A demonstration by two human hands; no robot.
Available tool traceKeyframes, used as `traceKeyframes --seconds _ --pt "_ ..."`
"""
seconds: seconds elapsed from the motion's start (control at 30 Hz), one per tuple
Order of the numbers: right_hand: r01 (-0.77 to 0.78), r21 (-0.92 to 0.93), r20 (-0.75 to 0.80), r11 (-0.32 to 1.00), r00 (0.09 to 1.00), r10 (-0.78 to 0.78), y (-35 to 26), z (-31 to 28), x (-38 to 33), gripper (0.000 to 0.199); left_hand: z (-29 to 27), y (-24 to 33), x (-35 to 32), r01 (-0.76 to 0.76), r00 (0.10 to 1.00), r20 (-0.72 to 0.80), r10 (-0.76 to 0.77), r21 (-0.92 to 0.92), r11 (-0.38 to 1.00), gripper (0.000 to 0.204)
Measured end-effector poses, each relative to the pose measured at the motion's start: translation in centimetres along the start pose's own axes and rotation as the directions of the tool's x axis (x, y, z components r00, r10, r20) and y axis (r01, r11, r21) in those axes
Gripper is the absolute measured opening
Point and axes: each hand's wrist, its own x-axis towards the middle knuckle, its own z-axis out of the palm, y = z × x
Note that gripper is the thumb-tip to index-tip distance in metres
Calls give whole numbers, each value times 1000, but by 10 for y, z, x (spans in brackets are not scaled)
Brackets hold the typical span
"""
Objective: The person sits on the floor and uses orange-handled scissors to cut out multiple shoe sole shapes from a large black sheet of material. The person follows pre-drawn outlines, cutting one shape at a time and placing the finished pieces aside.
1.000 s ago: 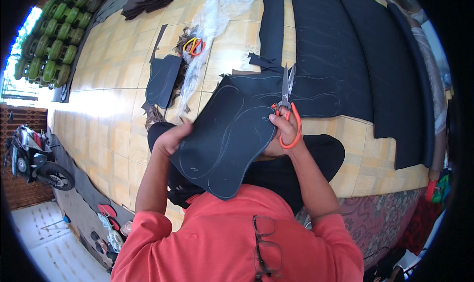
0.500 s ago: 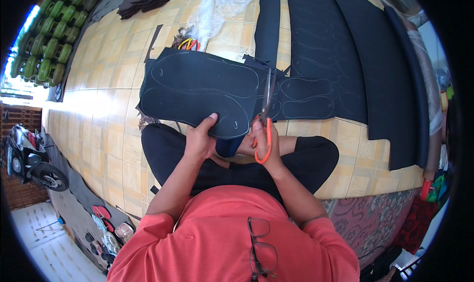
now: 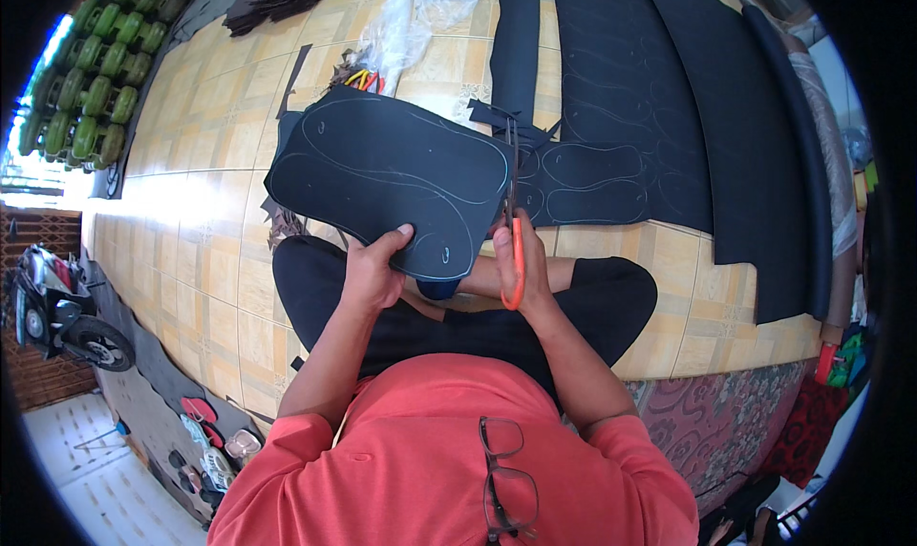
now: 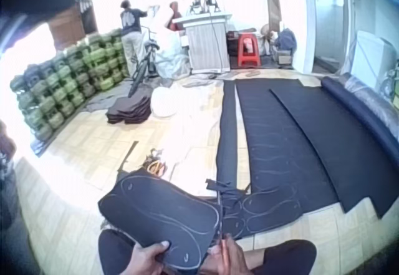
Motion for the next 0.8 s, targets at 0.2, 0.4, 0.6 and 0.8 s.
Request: traceKeyframes --seconds 0.2,0.4,0.6,0.8 --pt "-336 153 255 930 922 291 -19 -20 -11 44 -15 26 15 -46 999 16 44 126 991 38" --pt "51 50 135 997 989 -57 4 -12 -5 43 -19 46 15 -36 997 77 18 241 970 40" --pt "-267 31 349 963 906 240 -39 -38 -7 37 -26 65 31 -39 995 100 8 321 946 42" --pt "-269 54 359 962 904 233 -29 -37 -10 35 -31 70 40 7 992 112 -64 448 894 44"
